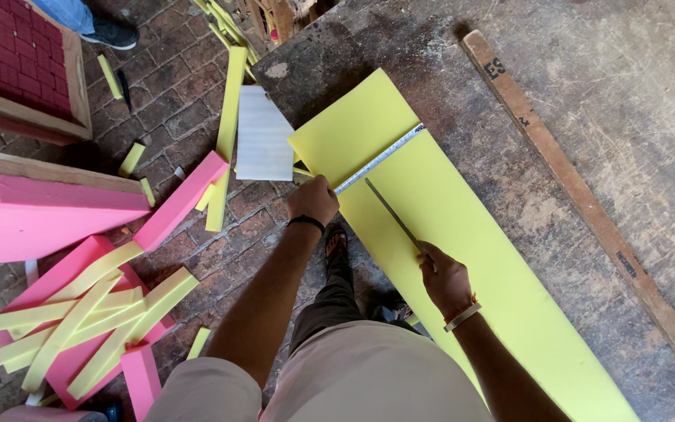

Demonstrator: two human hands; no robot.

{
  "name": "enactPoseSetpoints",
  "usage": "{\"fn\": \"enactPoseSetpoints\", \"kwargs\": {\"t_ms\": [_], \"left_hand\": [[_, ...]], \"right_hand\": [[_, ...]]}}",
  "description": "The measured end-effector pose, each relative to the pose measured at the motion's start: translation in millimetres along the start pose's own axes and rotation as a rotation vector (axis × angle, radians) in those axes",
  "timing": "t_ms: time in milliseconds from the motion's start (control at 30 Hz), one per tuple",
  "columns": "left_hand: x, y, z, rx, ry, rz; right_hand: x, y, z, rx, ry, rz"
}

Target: The person cuts a long yellow foam sheet into strips using a serrated knife and a wooden ruler as a guide. They measure and mark the foam with a tape measure, then slice along the marked lines to produce uniform strips.

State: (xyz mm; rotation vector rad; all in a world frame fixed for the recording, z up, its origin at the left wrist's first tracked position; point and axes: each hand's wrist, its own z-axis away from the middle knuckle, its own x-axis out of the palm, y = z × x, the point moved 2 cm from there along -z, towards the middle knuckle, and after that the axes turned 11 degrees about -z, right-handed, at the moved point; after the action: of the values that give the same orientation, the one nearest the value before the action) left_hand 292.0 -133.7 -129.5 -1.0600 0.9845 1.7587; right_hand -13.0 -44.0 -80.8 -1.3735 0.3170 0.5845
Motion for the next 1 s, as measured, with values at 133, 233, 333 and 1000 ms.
{"fn": "enactPoseSetpoints", "kwargs": {"t_ms": [133,233,333,1000], "left_hand": [[-4.3,4.9,3.8,-0.011,0.059,-0.015],[-10.5,8.9,6.3,-0.018,0.024,-0.044],[-16.5,12.1,8.4,-0.013,-0.015,-0.050],[-19.8,13.8,12.5,-0.003,-0.028,-0.054]], "right_hand": [[-0.5,-1.4,-1.9,-0.054,0.027,0.074],[-0.5,-2.3,-7.1,-0.097,0.042,0.087],[-0.7,-3.7,-12.6,-0.110,0.054,0.113],[-9.0,-0.6,-15.9,-0.151,0.063,0.217]]}}
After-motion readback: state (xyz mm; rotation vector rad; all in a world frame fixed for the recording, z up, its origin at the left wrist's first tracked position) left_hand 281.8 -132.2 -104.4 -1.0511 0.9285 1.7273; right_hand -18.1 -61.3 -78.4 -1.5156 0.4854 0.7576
